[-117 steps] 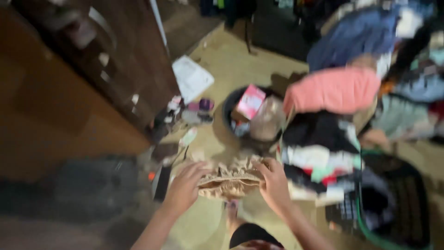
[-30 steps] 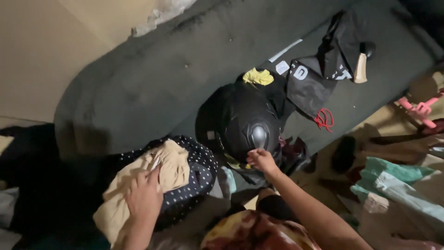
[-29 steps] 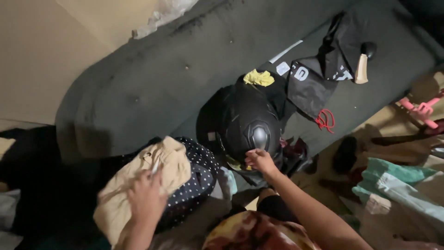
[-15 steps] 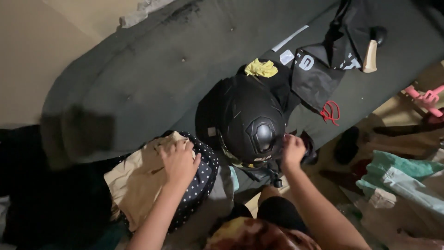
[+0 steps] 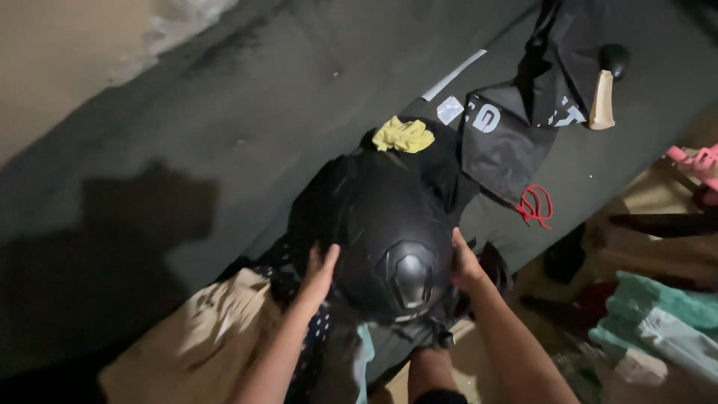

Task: Organizing a cluttered room by sorting clothes, hanging bags, and discarding trash.

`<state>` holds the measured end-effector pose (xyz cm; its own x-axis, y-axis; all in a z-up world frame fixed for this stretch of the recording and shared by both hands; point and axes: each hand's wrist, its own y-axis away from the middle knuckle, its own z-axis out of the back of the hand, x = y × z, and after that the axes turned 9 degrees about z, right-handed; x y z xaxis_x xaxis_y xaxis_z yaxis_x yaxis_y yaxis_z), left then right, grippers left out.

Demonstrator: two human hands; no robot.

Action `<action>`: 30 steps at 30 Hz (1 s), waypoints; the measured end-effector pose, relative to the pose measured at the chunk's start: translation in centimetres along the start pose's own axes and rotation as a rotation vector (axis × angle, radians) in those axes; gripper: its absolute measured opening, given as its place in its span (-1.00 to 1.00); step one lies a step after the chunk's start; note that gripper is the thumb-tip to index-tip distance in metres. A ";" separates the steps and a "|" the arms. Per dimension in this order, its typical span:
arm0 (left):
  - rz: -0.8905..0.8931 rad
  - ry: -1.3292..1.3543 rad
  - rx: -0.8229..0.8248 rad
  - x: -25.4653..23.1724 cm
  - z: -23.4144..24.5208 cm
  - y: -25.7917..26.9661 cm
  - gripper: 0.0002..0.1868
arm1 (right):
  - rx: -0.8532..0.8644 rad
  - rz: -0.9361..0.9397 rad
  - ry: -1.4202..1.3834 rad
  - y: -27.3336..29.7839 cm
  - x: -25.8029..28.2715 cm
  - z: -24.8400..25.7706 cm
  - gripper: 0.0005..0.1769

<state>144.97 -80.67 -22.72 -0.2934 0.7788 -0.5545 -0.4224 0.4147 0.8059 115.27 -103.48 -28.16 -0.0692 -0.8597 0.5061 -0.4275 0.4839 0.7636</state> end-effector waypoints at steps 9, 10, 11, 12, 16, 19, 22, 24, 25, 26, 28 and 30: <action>0.204 0.190 0.014 -4.6 1.0 -0.5 0.17 | 0.189 -0.145 -0.285 -7.5 -5.8 4.4 -0.11; 0.203 0.189 0.021 -4.4 1.4 0.2 0.17 | 0.184 -0.140 -0.285 -5.5 -5.1 2.8 -0.11; 0.247 0.188 0.006 -4.5 1.8 0.6 0.17 | 0.130 -0.103 -0.148 -3.7 -4.2 1.1 -0.13; 0.292 0.187 -0.010 -4.6 2.2 1.2 0.18 | 0.075 -0.067 -0.010 -1.7 -3.4 -0.6 -0.15; 0.284 0.182 -0.001 -6.1 3.1 7.5 0.20 | 0.139 -0.123 -0.182 4.7 -3.3 -1.9 -0.12; 0.093 0.120 0.050 -5.9 2.9 12.0 0.23 | -0.098 -0.070 -0.223 11.7 -2.1 0.9 -0.11; -0.148 -0.013 0.152 -8.4 1.5 18.3 0.25 | -0.046 -0.079 -0.298 16.6 -5.0 3.5 -0.13; -0.421 -0.180 0.252 -10.7 -0.4 22.9 0.19 | -0.020 -0.083 -0.347 20.4 -6.4 6.7 -0.15; -0.419 -0.178 0.254 -11.2 -1.7 24.1 0.19 | -0.009 -0.093 -0.370 22.4 -7.4 8.1 -0.16; -0.523 -0.256 0.287 -11.7 -2.9 25.3 0.16 | 0.002 -0.102 -0.394 24.3 -8.4 9.4 -0.16; -0.628 -0.338 0.316 -12.6 -4.8 27.0 0.13 | 0.031 -0.122 -0.446 27.3 -10.2 11.1 -0.18; -0.725 -0.392 0.400 -13.5 -7.0 28.3 0.14 | 0.060 -0.132 -0.502 29.8 -11.5 12.6 -0.20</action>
